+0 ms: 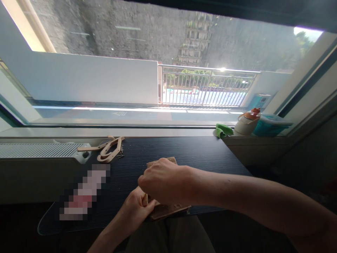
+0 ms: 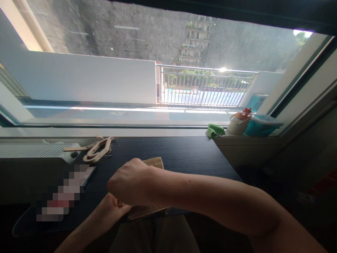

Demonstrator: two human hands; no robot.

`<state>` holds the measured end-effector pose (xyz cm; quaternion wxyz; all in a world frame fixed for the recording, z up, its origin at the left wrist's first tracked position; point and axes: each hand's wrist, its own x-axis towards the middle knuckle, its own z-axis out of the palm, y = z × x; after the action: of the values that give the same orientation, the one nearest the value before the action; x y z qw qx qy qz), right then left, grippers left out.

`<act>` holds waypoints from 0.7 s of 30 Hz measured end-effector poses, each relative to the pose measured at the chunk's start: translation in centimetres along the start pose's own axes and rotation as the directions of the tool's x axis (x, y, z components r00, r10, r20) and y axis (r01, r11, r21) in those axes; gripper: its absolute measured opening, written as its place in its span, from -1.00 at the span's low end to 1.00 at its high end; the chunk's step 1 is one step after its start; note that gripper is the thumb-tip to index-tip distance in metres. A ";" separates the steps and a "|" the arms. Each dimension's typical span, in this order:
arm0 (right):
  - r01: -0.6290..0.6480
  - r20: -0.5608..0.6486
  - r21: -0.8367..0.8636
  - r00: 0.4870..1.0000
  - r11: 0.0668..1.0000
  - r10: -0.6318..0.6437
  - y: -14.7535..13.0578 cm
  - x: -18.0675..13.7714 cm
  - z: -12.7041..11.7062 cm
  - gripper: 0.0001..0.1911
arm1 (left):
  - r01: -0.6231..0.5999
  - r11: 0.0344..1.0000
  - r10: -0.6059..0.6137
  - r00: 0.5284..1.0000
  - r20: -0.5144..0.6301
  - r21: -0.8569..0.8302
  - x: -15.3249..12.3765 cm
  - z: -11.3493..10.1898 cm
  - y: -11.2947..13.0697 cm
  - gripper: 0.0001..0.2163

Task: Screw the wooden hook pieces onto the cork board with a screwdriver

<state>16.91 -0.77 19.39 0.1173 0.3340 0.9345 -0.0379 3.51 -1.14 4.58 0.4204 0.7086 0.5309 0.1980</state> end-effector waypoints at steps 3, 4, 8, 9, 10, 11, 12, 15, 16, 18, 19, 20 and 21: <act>-0.067 0.017 -0.023 0.998 0.998 0.067 -0.1 0.0 -0.2 -0.92 | -0.045 0.999 0.045 0.999 0.026 0.002 -0.1 -0.2 0.1 -0.80; -0.090 0.022 -0.033 0.996 0.995 0.091 -0.2 0.0 -0.3 -0.91 | -0.062 0.998 0.062 0.998 0.031 0.000 -0.1 -0.2 0.2 -0.80; -0.102 0.034 -0.048 0.994 0.994 0.103 -0.3 0.1 -0.6 -0.88 | -0.085 0.996 0.085 0.996 0.020 0.003 -0.1 -0.1 0.2 -0.75; -0.076 0.029 -0.047 0.997 0.996 0.078 -0.3 0.0 -0.7 -0.88 | -0.075 0.997 0.075 0.997 0.013 0.006 -0.1 -0.1 0.2 -0.72; -0.047 0.030 -0.047 0.998 0.998 0.048 -0.3 0.0 -0.7 -0.87 | -0.060 0.998 0.060 0.998 0.006 0.006 -0.1 0.0 0.2 -0.70; -0.021 0.037 -0.046 0.999 0.999 0.023 -0.3 -0.1 -0.9 -0.86 | -0.043 0.999 0.043 0.999 0.000 -0.002 -0.1 0.0 0.3 -0.68; -0.001 0.050 -0.042 0.999 0.999 0.003 -0.3 -0.2 -1.0 -0.87 | -0.028 0.999 0.028 1.000 -0.001 -0.017 -0.1 0.0 0.4 -0.68; 0.030 0.093 -0.026 0.995 0.999 -0.028 -0.5 -0.6 -1.2 -0.88 | -0.013 0.997 0.014 1.000 0.006 -0.080 -0.2 0.0 0.7 -0.72; 0.040 0.093 -0.025 0.995 0.999 -0.037 -0.6 -0.7 -1.1 -0.87 | -0.015 0.996 0.015 1.000 0.001 -0.089 -0.3 -0.1 0.8 -0.74; 0.059 0.087 -0.029 0.995 0.998 -0.057 -0.6 -0.8 -0.9 -0.86 | -0.024 0.996 0.023 1.000 -0.011 -0.091 -0.4 -0.2 1.0 -0.79; 0.060 0.090 -0.032 0.994 0.998 -0.057 -0.6 -0.8 -0.7 -0.87 | -0.031 0.995 0.030 0.999 -0.018 -0.093 -0.4 -0.3 1.0 -0.82; 0.063 0.094 -0.029 0.994 0.998 -0.060 -0.6 -0.7 -0.4 -0.88 | -0.041 0.994 0.038 0.999 -0.025 -0.097 -0.4 -0.3 1.1 -0.85; 0.063 0.097 -0.023 0.993 0.998 -0.060 -0.5 -0.6 -0.2 -0.90 | -0.051 0.993 0.048 0.998 -0.030 -0.103 -0.4 -0.3 1.1 -0.87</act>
<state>16.99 -1.51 19.73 0.1653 0.3013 0.9380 -0.0452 3.76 -1.49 5.76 0.4443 0.6961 0.5078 0.2455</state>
